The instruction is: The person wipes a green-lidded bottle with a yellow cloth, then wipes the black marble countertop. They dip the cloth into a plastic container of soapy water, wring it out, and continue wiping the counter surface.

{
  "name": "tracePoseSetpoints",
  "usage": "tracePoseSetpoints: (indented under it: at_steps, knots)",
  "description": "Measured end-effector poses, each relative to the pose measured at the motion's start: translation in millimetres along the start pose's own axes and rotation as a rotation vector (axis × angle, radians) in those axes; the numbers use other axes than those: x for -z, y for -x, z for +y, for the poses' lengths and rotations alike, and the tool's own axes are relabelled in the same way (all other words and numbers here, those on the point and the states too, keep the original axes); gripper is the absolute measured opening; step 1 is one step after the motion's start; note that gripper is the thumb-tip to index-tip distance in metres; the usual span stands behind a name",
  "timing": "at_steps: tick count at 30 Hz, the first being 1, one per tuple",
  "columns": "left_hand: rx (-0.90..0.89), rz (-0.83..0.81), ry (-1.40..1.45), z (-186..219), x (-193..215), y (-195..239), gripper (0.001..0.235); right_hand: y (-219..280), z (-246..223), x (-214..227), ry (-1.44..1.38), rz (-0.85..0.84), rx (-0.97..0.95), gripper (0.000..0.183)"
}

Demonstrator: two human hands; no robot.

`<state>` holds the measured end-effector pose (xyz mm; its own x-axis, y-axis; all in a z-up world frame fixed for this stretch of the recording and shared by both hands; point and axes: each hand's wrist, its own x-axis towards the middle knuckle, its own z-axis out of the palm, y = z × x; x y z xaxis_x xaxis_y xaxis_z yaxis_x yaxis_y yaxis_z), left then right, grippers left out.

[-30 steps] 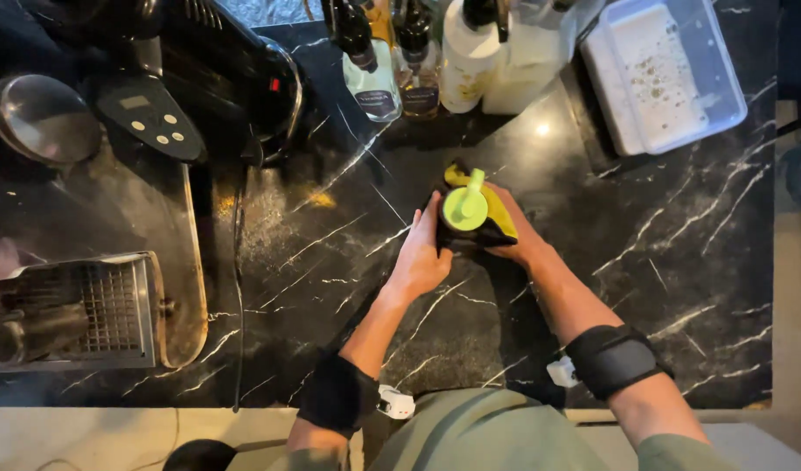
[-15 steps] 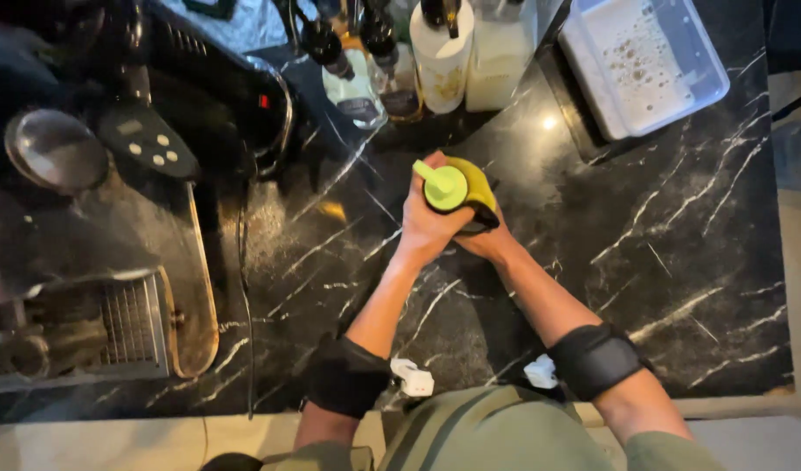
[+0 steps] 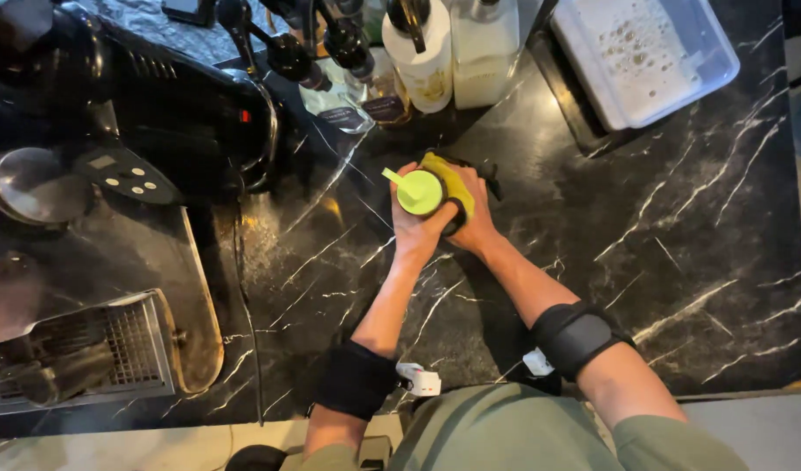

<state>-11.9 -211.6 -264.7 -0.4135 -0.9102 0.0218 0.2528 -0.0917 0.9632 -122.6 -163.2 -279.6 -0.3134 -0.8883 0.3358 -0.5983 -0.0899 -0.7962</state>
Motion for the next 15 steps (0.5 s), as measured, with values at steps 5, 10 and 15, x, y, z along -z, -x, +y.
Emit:
tracePoseSetpoints:
  at_steps: [5, 10, 15]
  knots:
    - [0.057, -0.018, -0.217, 17.9, 13.9, -2.2, 0.038, -4.1, -14.8, 2.2, 0.116, -0.047, -0.164, 0.065]
    - [0.002, -0.069, -0.142, 84.1, -5.8, 6.4, 0.043, -8.6, -51.3, 33.5, -0.470, -0.082, -0.141, 0.073]
    - [-0.105, -0.188, -0.118, 133.3, -20.5, 21.3, 0.049, -5.8, -88.5, 68.0, -0.677, -0.178, -0.120, 0.079]
